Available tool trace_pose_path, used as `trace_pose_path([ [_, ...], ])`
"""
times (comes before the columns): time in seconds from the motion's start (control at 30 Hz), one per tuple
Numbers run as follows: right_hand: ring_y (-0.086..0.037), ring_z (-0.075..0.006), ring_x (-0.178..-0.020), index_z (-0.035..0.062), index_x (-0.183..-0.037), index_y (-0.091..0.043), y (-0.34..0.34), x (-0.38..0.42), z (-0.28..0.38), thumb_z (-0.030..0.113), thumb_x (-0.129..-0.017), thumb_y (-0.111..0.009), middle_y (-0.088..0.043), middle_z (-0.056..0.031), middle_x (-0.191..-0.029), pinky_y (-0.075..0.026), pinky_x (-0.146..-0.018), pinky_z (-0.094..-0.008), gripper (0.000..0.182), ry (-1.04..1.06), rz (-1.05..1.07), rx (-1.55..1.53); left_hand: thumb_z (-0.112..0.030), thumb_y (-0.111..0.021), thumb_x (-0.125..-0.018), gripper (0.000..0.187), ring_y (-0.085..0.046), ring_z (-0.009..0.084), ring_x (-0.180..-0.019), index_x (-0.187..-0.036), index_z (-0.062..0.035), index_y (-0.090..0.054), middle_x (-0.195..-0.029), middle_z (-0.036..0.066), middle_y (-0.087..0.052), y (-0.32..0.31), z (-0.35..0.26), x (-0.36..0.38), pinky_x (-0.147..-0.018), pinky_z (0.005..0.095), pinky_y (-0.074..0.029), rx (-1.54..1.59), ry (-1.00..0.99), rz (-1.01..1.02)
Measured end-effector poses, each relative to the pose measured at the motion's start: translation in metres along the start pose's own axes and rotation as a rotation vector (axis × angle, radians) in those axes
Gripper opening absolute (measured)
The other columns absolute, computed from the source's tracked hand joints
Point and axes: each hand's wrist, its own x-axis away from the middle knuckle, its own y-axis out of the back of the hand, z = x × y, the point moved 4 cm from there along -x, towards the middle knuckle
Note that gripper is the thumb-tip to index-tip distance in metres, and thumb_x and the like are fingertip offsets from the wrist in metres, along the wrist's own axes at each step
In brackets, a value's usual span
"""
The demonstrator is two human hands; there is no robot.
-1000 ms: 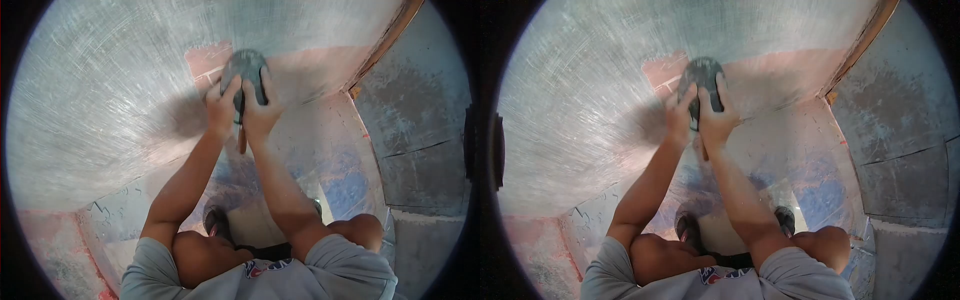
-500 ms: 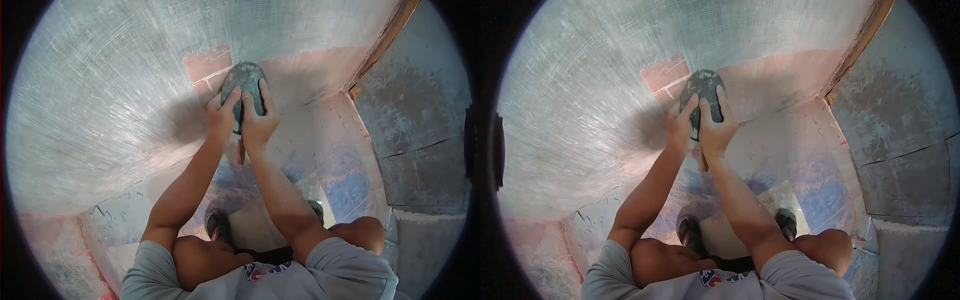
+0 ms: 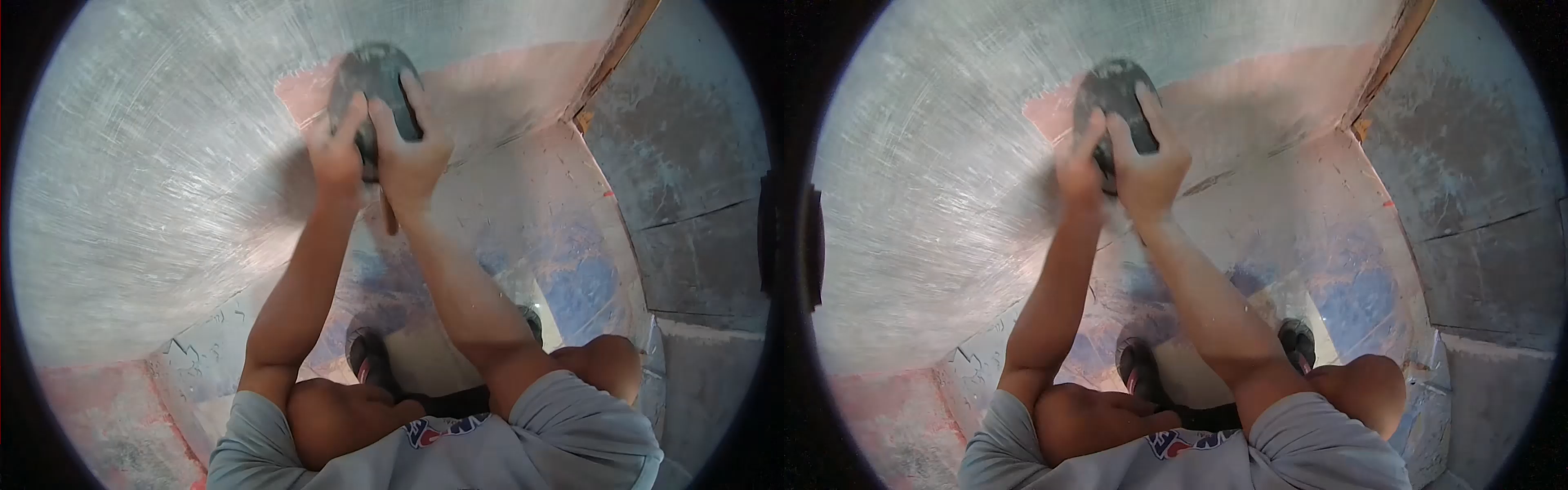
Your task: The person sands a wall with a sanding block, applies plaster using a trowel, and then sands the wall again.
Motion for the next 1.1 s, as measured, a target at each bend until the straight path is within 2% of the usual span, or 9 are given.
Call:
trace_pose_path([
  [0.03,-0.07,-0.0226,-0.097,-0.0037,-0.126,-0.067,-0.003,-0.005,0.005,0.014,-0.085,-0.075,-0.074,-0.0193,-0.112,-0.053,-0.088,-0.033,0.046,-0.006,-0.006,0.001,-0.02,-0.067,-0.098,0.027,-0.062,0.0106,-0.09,-0.112,0.0024,-0.068,-0.103,0.003,-0.068,-0.016,-0.034,-0.012,-0.079,0.0258,-0.05,0.497,0.452,-0.024],
  [0.1,-0.07,-0.0223,-0.096,-0.0032,-0.127,-0.067,-0.009,-0.012,0.013,0.015,-0.085,-0.075,-0.074,-0.0193,-0.111,-0.053,-0.087,-0.0318,0.047,-0.002,0.01,-0.087,-0.021,-0.067,-0.098,0.026,-0.061,0.0098,-0.089,-0.109,0.0019,-0.069,-0.102,0.003,-0.068,-0.023,-0.047,-0.012,-0.078,0.025,-0.05,0.655,0.444,-0.005],
  [0.2,-0.072,-0.027,-0.105,-0.0027,-0.125,-0.068,0.007,0.011,-0.028,0.012,-0.084,-0.075,-0.071,-0.0235,-0.119,-0.054,-0.091,-0.0339,0.045,0.014,-0.032,-0.008,-0.022,-0.069,-0.097,0.033,-0.062,0.0135,-0.094,-0.117,0.0041,-0.067,-0.107,0.003,-0.067,-0.011,-0.004,0.009,-0.083,0.0264,-0.05,0.175,0.275,-0.028],
  [0.33,-0.069,-0.0295,-0.112,-0.0032,-0.127,-0.067,0.012,0.016,-0.029,0.01,-0.084,-0.075,-0.07,-0.0232,-0.123,-0.052,-0.095,-0.0348,0.046,0.016,-0.074,0.005,-0.021,-0.067,-0.097,0.034,-0.063,0.0147,-0.094,-0.121,0.0041,-0.066,-0.106,0.004,-0.068,-0.021,-0.015,0.013,-0.082,0.0272,-0.05,0.221,0.368,-0.001],
  [0.4,-0.071,-0.0306,-0.108,-0.0023,-0.127,-0.067,0.003,-0.007,-0.003,0.013,-0.084,-0.075,-0.07,-0.0235,-0.121,-0.053,-0.093,-0.035,0.047,0.003,-0.035,0.008,-0.021,-0.067,-0.097,0.031,-0.062,0.0136,-0.092,-0.118,0.0029,-0.067,-0.104,0.004,-0.068,-0.026,-0.036,-0.006,-0.081,0.0274,-0.049,0.515,0.514,0.016],
  [0.63,-0.071,-0.03,-0.106,-0.0016,-0.126,-0.068,0.009,0.009,-0.022,0.013,-0.084,-0.076,-0.071,-0.0233,-0.118,-0.054,-0.09,-0.0365,0.045,0.039,-0.061,0.039,-0.023,-0.069,-0.096,0.034,-0.06,0.012,-0.096,-0.117,0.0033,-0.067,-0.106,0.003,-0.067,-0.027,-0.022,0.004,-0.086,0.0274,-0.048,0.282,0.352,0.031],
  [0.8,-0.072,-0.0282,-0.103,-0.0002,-0.126,-0.069,-0.004,-0.012,0.008,0.014,-0.084,-0.076,-0.072,-0.0218,-0.116,-0.053,-0.091,-0.0358,0.045,-0.031,-0.102,-0.071,-0.02,-0.067,-0.097,0.029,-0.063,0.0129,-0.089,-0.116,0.0026,-0.067,-0.105,0.004,-0.069,-0.032,-0.052,-0.019,-0.08,0.028,-0.05,0.559,0.398,0.056],
  [0.97,-0.072,-0.0283,-0.102,-0.0026,-0.126,-0.068,0.008,0.004,-0.013,0.011,-0.085,-0.076,-0.073,-0.0222,-0.114,-0.053,-0.091,-0.0359,0.043,0.007,-0.114,0.025,-0.019,-0.067,-0.097,0.03,-0.062,0.0123,-0.093,-0.118,0.0027,-0.067,-0.105,0.005,-0.069,-0.029,-0.044,-0.004,-0.084,0.0274,-0.049,0.401,0.296,-0.013],
  [1.1,-0.069,-0.0247,-0.103,-0.0068,-0.127,-0.066,0.008,0.011,-0.016,0.011,-0.085,-0.076,-0.073,-0.0212,-0.113,-0.051,-0.093,-0.0342,0.047,-0.033,-0.15,0.033,-0.018,-0.067,-0.097,0.028,-0.061,0.0107,-0.091,-0.115,0.0025,-0.068,-0.102,0.003,-0.069,-0.028,-0.025,0.003,-0.081,0.0257,-0.048,0.411,0.499,0.038],
])
